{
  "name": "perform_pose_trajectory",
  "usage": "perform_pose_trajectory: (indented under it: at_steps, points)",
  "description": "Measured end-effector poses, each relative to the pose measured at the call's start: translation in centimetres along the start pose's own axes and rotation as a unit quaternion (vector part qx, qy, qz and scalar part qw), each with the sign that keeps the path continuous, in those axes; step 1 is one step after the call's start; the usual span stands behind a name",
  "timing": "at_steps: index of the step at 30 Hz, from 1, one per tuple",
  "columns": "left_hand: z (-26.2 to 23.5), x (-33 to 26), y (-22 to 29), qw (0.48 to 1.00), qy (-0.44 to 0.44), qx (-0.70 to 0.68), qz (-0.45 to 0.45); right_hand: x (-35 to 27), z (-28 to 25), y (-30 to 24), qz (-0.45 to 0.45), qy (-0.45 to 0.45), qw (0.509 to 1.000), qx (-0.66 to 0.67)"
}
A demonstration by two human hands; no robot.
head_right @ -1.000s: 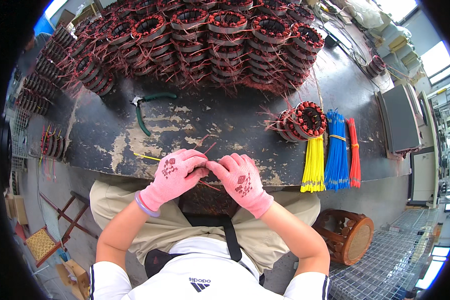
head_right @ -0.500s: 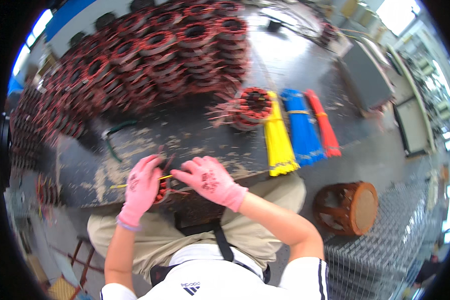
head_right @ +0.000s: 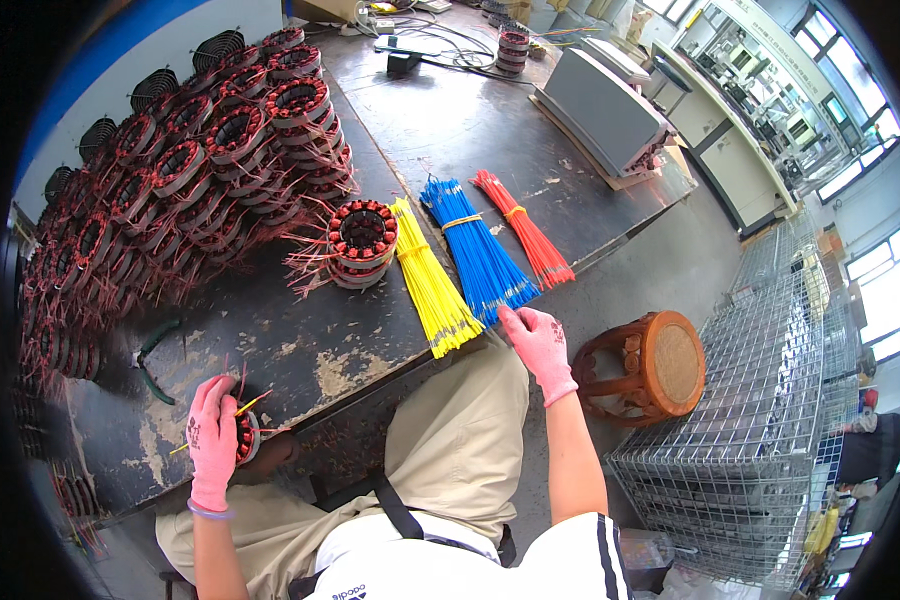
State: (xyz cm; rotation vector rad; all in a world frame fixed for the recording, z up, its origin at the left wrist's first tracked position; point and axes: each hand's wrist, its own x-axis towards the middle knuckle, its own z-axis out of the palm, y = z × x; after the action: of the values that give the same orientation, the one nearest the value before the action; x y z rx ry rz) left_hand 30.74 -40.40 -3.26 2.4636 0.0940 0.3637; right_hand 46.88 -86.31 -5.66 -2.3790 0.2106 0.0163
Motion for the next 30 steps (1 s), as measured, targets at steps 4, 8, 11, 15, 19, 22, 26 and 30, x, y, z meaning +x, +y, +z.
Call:
perform_pose_trajectory:
  at_steps: [4,8,11,15,19,22,26,30]
  points:
    - [-0.5,0.0,0.0,1.000,-0.010,0.008,-0.001,-0.5,-0.2,-1.0,0.029,-0.025,0.986,0.162]
    - [-0.2,0.0,-0.1,1.000,-0.014,0.010,0.002,-1.1,-1.7,-0.1,0.017,-0.027,0.985,0.169]
    - [-0.4,-0.4,-0.1,0.999,0.013,0.031,0.014,-2.6,-3.9,-1.8,-0.012,-0.028,0.960,0.280]
    - [-1.9,-1.1,2.8,0.978,0.143,0.101,0.115,-8.4,-4.6,-11.3,-0.157,-0.062,0.917,0.362]
    - [-4.1,0.5,9.6,0.903,0.175,0.183,0.348,-11.3,0.3,-19.5,-0.495,-0.323,0.768,0.247]
    - [-5.9,0.6,10.1,0.874,0.194,0.196,0.400,-12.6,4.2,-22.4,-0.494,-0.397,0.711,0.307]
    - [-7.2,-1.2,6.5,0.919,0.193,0.140,0.313,-11.9,5.3,-23.1,-0.235,-0.519,0.740,0.357]
    - [-6.6,-0.5,8.1,0.956,0.134,0.024,0.259,-12.1,6.2,-24.5,-0.365,-0.508,0.696,0.353]
